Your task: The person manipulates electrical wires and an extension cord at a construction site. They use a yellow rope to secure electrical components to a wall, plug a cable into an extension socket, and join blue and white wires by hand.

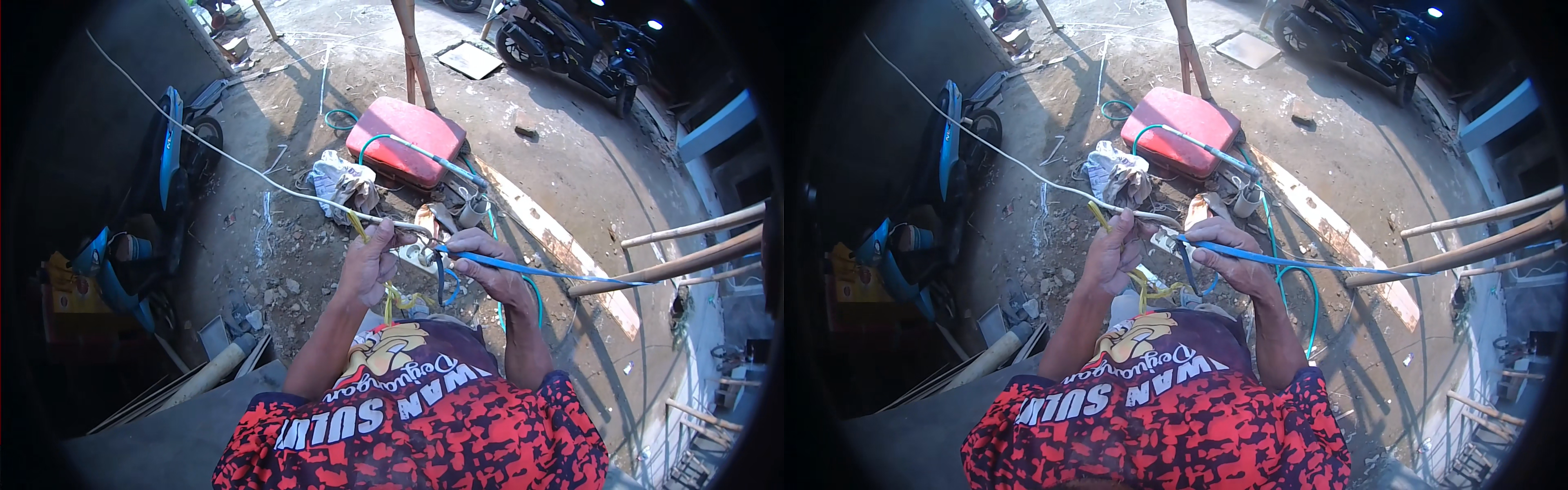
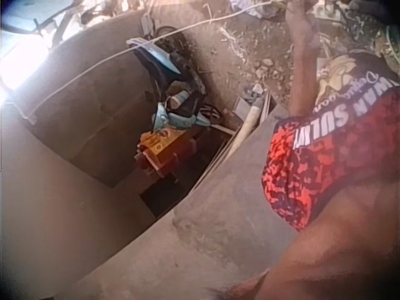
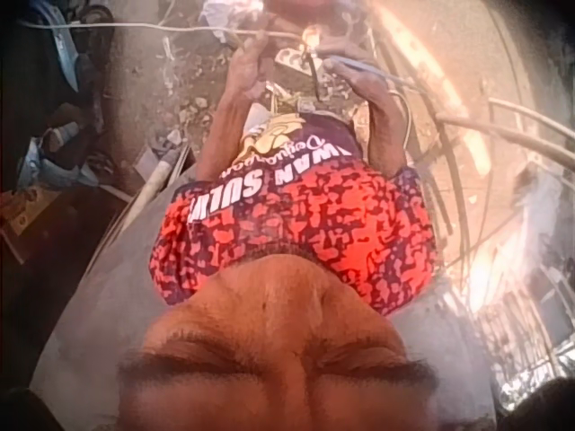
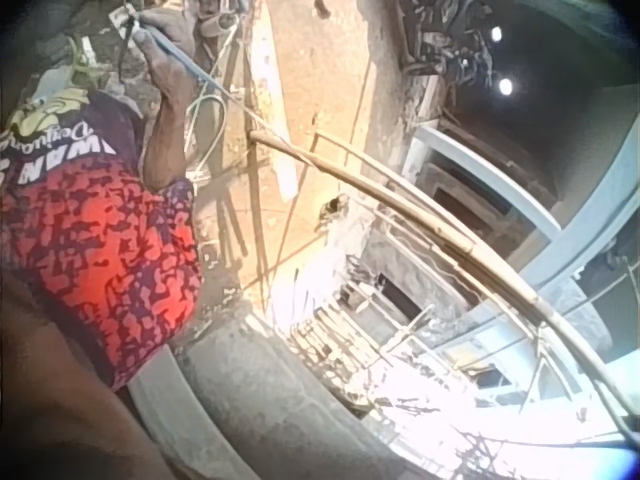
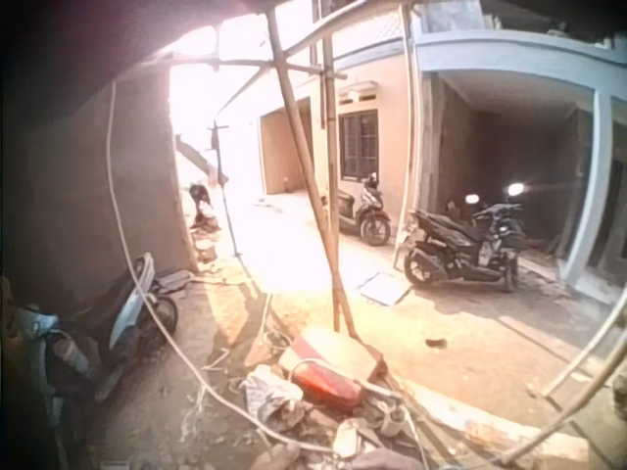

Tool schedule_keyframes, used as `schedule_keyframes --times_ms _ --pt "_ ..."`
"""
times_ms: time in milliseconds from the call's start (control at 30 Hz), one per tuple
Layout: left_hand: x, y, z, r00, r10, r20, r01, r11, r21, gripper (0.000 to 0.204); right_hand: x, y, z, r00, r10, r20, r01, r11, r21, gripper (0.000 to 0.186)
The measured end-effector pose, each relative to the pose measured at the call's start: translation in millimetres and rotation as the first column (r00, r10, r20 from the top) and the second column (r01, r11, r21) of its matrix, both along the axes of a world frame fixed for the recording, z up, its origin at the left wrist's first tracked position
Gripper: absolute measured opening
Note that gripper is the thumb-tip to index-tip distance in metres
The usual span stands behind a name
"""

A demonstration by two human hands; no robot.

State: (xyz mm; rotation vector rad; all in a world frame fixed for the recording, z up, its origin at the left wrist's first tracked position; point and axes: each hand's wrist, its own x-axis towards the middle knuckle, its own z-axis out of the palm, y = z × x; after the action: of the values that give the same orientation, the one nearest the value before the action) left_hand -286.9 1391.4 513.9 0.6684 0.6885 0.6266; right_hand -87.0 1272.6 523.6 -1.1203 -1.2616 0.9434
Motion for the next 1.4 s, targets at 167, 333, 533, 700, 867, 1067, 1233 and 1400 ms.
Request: schedule_keyframes --times_ms 167,333,533,700,867,1067,1233,1400 --pt "7.6 -9.4 3.7 1.000 -0.021 -0.016 0.020 1.000 -0.021 0.031 -14.9 -4.0 -5.4 0.976 -0.195 0.094 0.198 0.980 -0.021 0.019" --pt "15.8 -18.4 11.3 0.997 -0.036 -0.063 0.037 0.999 0.016 0.027 -16.6 5.4 -6.7 0.948 -0.315 -0.055 0.296 0.929 -0.221 0.019" --pt "18.8 -15.8 11.2 0.997 -0.048 -0.053 0.050 0.998 0.045 0.031 -11.5 21.9 -3.8 0.942 -0.245 0.229 0.273 0.957 -0.100 0.023" --pt "8.5 -7.6 2.1 1.000 0.004 -0.025 -0.004 1.000 -0.029 0.024 -7.1 28.5 -25.1 0.968 -0.159 -0.192 0.103 0.956 -0.274 0.033" --pt "6.7 -5.3 2.9 1.000 -0.002 0.002 0.002 0.999 -0.051 0.025 -5.7 15.3 -29.4 0.904 -0.133 -0.405 0.020 0.962 -0.271 0.036" --pt "11.3 -17.0 -2.1 0.974 0.040 -0.222 -0.009 0.990 0.142 0.027 -13.8 1.7 -51.4 0.946 -0.152 -0.285 0.064 0.953 -0.296 0.027" --pt "2.6 -27.4 -18.2 0.967 0.037 -0.252 0.000 0.989 0.148 0.027 -27.2 -8.0 -69.3 0.967 -0.176 -0.184 0.120 0.953 -0.279 0.027" --pt "1.2 -30.0 -22.7 0.976 -0.011 -0.217 0.045 0.987 0.155 0.026 -28.6 -12.1 -72.3 0.984 -0.159 -0.079 0.131 0.950 -0.284 0.034"
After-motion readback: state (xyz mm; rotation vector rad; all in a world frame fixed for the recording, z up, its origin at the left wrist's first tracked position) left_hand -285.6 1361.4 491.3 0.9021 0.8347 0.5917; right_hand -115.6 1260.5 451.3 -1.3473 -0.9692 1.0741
